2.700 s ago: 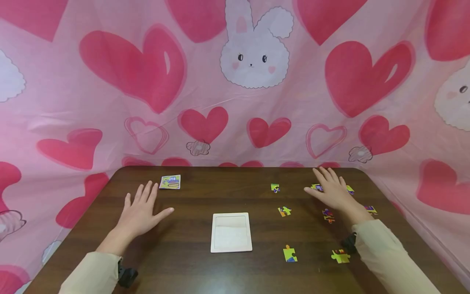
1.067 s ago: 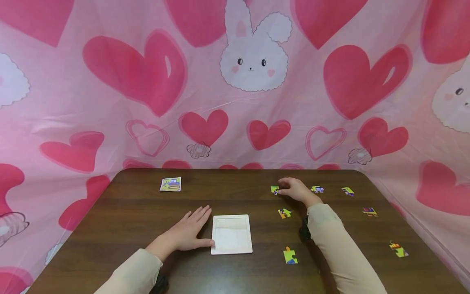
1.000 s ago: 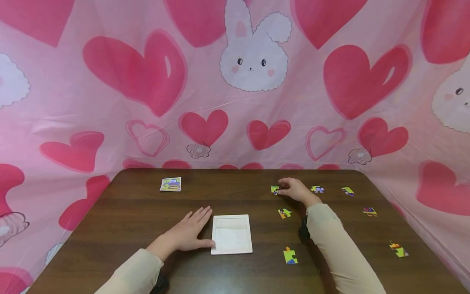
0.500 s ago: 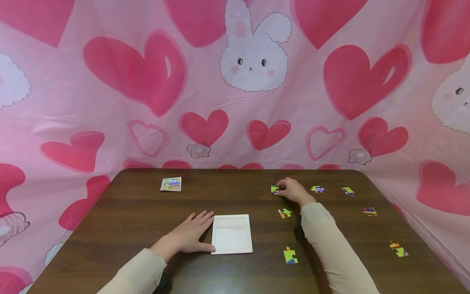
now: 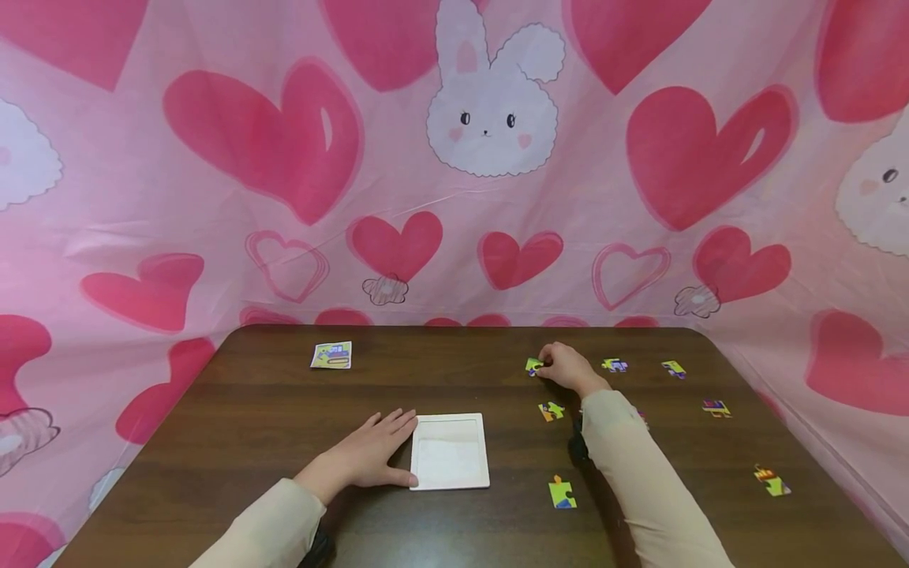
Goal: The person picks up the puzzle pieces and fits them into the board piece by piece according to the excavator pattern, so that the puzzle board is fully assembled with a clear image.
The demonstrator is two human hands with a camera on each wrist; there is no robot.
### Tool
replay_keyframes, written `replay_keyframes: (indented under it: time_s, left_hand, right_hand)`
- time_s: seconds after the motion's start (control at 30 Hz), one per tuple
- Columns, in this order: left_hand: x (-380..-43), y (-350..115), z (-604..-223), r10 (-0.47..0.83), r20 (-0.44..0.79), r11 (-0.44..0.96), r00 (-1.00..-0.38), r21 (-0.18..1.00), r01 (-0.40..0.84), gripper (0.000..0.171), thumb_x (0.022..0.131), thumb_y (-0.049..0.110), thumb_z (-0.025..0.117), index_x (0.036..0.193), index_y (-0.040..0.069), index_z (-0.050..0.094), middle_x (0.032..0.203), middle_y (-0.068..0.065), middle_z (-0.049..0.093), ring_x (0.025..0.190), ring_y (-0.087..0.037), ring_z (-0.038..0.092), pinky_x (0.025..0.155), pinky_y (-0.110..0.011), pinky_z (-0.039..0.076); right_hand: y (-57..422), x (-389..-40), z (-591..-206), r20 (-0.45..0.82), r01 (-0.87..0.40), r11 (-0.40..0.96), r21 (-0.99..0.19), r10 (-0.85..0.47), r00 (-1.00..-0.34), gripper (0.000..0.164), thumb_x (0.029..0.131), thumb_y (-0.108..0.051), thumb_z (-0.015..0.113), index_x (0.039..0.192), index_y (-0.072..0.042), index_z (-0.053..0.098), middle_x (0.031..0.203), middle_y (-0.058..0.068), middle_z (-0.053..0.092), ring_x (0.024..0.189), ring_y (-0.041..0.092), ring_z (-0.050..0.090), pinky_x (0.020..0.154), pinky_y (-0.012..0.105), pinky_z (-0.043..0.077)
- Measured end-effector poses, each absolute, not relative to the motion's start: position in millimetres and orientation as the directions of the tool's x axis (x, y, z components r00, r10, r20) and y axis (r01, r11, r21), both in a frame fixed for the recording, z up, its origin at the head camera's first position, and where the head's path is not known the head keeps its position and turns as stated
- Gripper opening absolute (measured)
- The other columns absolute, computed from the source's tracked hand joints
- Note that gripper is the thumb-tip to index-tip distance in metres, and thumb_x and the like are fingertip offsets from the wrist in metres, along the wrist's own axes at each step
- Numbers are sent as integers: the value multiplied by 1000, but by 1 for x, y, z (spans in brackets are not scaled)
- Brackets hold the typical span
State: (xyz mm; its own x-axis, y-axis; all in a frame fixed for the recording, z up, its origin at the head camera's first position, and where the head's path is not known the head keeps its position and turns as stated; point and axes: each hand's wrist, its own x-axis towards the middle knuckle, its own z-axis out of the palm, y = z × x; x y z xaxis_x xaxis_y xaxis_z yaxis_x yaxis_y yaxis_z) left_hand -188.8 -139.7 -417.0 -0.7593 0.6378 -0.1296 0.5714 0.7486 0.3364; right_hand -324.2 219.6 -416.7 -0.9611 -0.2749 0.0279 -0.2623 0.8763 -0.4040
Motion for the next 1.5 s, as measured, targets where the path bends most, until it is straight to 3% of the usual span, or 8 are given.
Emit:
replay_keyframes:
  time_s: [0.2,0.47,0.87,1.13,1.5]
  left_hand:
    - [-188,-138,-416,638,-131,750,-759,329,574,88,79,55,63,140,-2,33,145,-16,30,134,-33,21,105,-55,15]
    - [-187,-138,-414,634,-136,755,-762,322,571,87,79,53,64,140,-2,33,145,-15,30,134,-33,21,105,-54,15]
    - [-187,-139,-416,634,-127,755,-762,315,575,88,79,55,63,140,-2,34,145,-15,31,134,-32,22,105,-54,17]
    - [-188,-138,-418,617,-140,771,-775,303,560,89,79,57,61,140,-1,34,145,-14,31,135,-31,22,105,-54,17]
    - [-187,-138,-418,609,-147,777,-780,311,548,89,79,57,61,140,-1,34,146,-14,31,135,-31,22,105,-53,17]
  right_hand:
    - [217,-322,-414,43,-276,864,-420,-285,-958,20,79,-12,71,91,-1,59,85,8,60,81,24,56,77,43,46]
    - [193,-316,-399,141,-411,792,-451,-391,-909,19,78,-10,72,89,-2,59,82,6,60,77,21,57,74,40,49]
    - [138,-287,-387,233,-623,707,-335,-579,-782,20,75,-14,76,85,-7,62,80,0,59,74,16,53,71,32,48]
    - [105,-258,-390,201,-722,614,-319,-701,-684,17,78,-15,74,86,-7,61,81,-1,58,74,13,55,67,28,49]
    - [78,-238,-408,134,-777,550,-305,-783,-607,18,79,-16,72,95,-11,65,83,-4,61,72,6,51,68,22,45]
